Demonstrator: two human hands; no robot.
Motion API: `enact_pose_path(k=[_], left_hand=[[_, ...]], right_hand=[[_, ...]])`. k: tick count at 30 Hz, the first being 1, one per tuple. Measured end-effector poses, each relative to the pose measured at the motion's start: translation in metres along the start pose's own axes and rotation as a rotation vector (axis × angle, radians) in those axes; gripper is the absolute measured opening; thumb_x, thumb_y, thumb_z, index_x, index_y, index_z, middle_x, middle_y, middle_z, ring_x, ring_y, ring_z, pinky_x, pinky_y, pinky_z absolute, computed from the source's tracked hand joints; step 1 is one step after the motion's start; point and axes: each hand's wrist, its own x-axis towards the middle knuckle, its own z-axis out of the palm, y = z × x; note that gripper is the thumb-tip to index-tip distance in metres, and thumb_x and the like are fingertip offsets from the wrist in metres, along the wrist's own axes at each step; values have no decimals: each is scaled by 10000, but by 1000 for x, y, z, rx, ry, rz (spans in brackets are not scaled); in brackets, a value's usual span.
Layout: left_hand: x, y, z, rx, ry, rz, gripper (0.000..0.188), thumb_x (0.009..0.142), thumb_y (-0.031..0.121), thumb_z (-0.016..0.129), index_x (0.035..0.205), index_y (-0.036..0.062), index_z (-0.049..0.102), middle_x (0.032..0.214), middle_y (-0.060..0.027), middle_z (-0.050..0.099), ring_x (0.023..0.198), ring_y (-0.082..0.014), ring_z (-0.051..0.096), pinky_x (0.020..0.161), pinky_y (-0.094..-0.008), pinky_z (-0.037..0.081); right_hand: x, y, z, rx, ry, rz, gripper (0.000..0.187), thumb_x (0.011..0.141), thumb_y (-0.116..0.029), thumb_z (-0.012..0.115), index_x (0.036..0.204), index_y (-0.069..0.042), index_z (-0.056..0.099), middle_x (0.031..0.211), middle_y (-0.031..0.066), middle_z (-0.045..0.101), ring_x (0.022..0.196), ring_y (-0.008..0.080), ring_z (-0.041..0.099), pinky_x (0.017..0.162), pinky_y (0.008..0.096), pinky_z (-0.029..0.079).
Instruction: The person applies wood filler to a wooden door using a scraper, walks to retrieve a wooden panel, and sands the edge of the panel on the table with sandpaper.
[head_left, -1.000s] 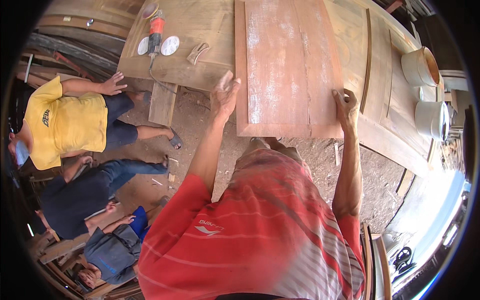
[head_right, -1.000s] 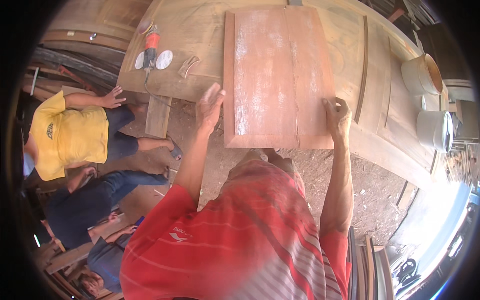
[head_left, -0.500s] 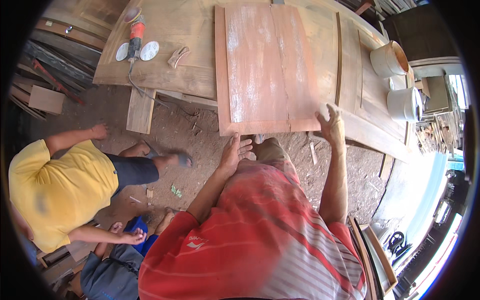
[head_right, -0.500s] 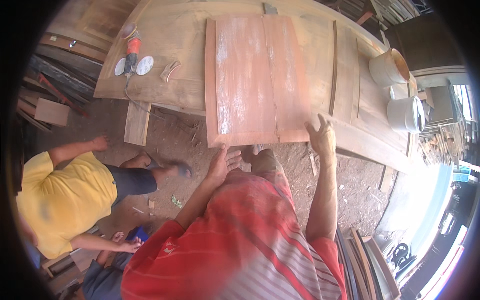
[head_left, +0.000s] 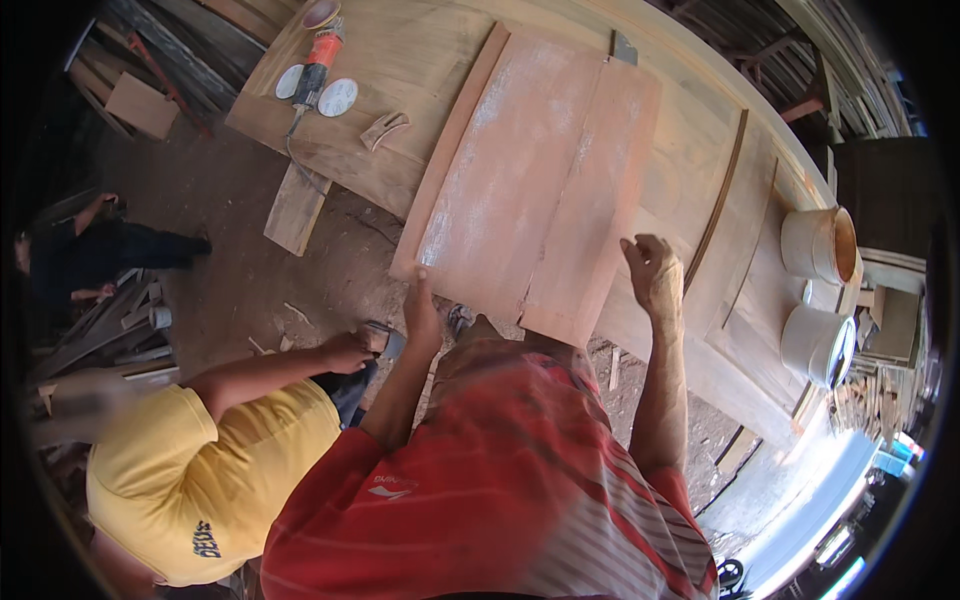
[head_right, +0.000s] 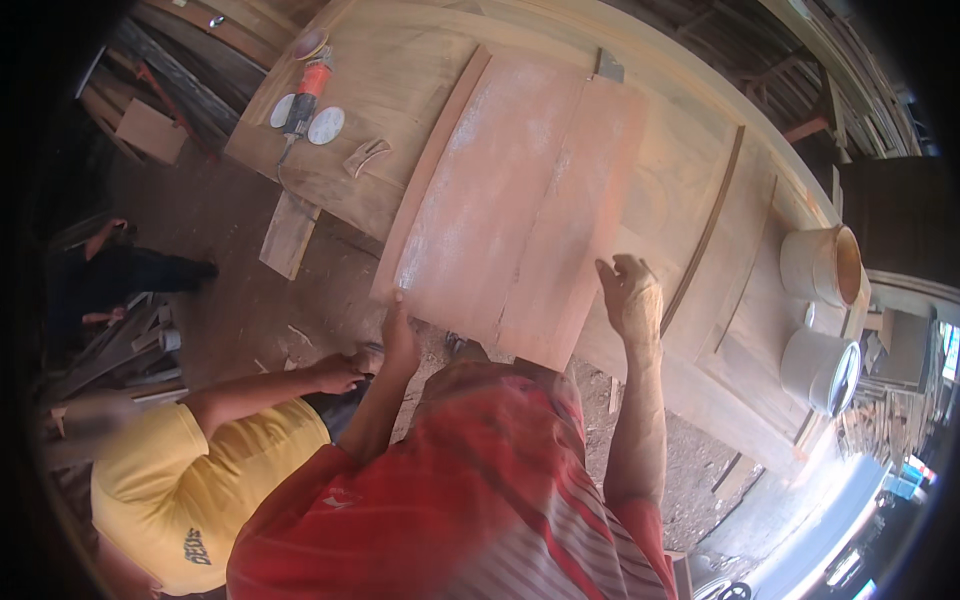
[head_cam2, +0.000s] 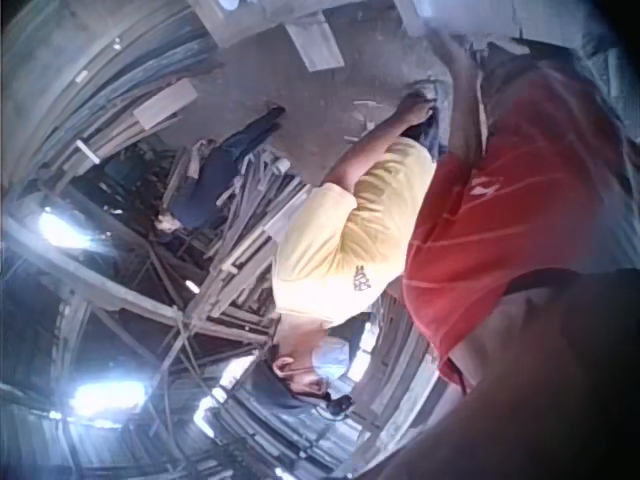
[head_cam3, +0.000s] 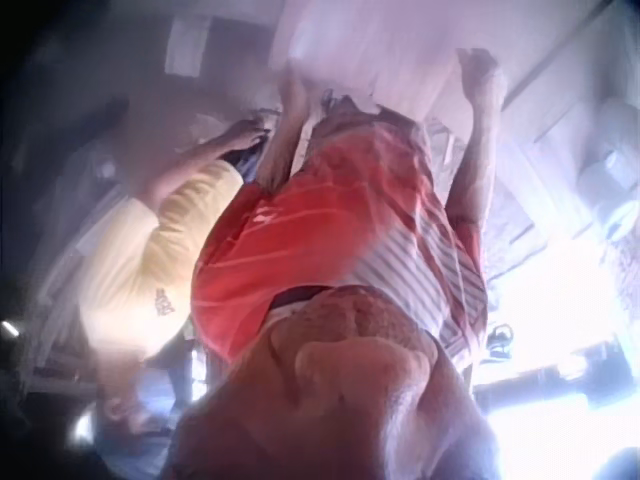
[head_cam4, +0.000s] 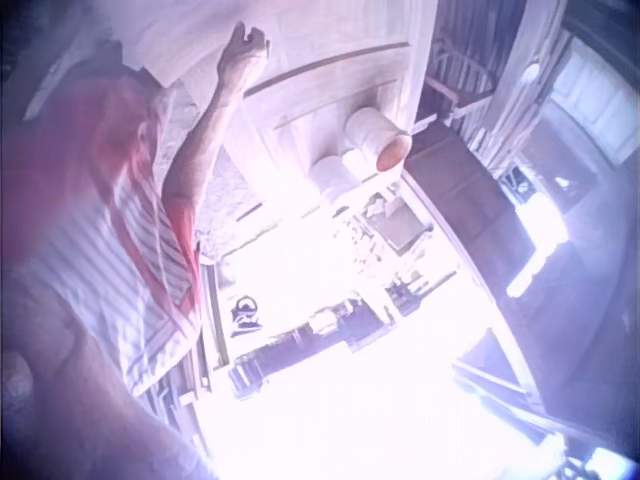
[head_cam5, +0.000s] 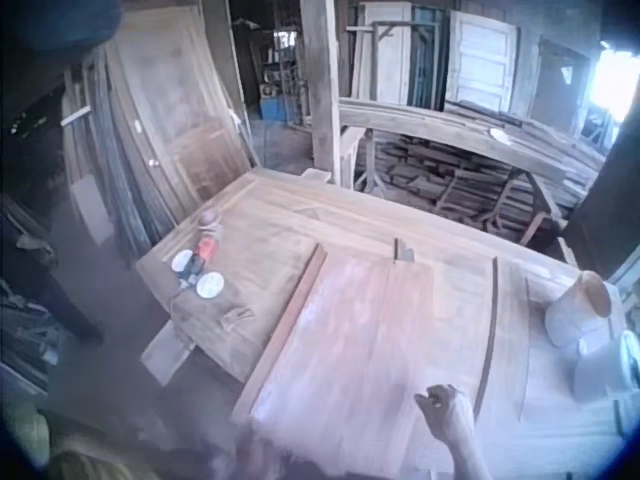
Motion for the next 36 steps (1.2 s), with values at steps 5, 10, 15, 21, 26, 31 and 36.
enact_pose_path(k=[5,10,15,21,26,31,36], left_hand=[[-44,-82,1,523,-293,18,461,1081,444,515,1321,52,557,1195,-95,646,935,-245,662,860,-399,549],[-100,-107,63,-49,-178,-339,440,1073,427,543,1247,26,602,1116,-72,659,910,-230,662,812,-375,557],[-133,-83,88,156,-139,-289,510,1088,443,498,1344,6,554,1167,-148,691,951,-266,730,838,-387,608],[-154,-83,110,234,-130,-160,478,1084,403,528,1248,-37,620,1048,-64,673,894,-153,650,781,-320,552],[-87,-82,96,259,-11,-55,554,1045,448,597,1285,-51,609,1105,-88,693,946,-173,661,824,-335,561],[-63,-40,86,283,-119,-34,583,1030,512,587,1253,-27,589,1018,-87,690,856,-178,671,724,-326,567],[-101,-13,14,-177,-213,-80,469,1086,462,466,1202,32,612,1044,-102,693,901,-222,692,849,-386,581]], right_hand=[[190,35,11,-19,151,-260,456,948,-379,709,1194,5,696,1058,238,725,969,376,726,845,445,568],[359,78,12,-185,286,-242,783,931,-531,688,1489,-17,496,1323,305,621,1228,449,615,1015,506,511],[439,69,41,-220,196,-188,907,853,-643,698,1506,-46,496,1352,341,600,1296,455,576,1065,500,477],[483,147,39,-206,367,-325,663,832,-538,742,1255,-30,691,1152,237,736,1079,380,709,955,446,530],[387,33,13,318,276,-272,587,859,-441,783,1230,6,697,1041,174,760,965,304,732,882,437,542],[203,-38,22,514,-199,-700,535,909,-159,795,1401,-42,618,1182,86,704,946,174,664,811,314,565],[-13,-115,42,341,-505,-632,576,830,-173,825,1324,-16,574,1233,199,664,1088,371,686,929,423,570]])
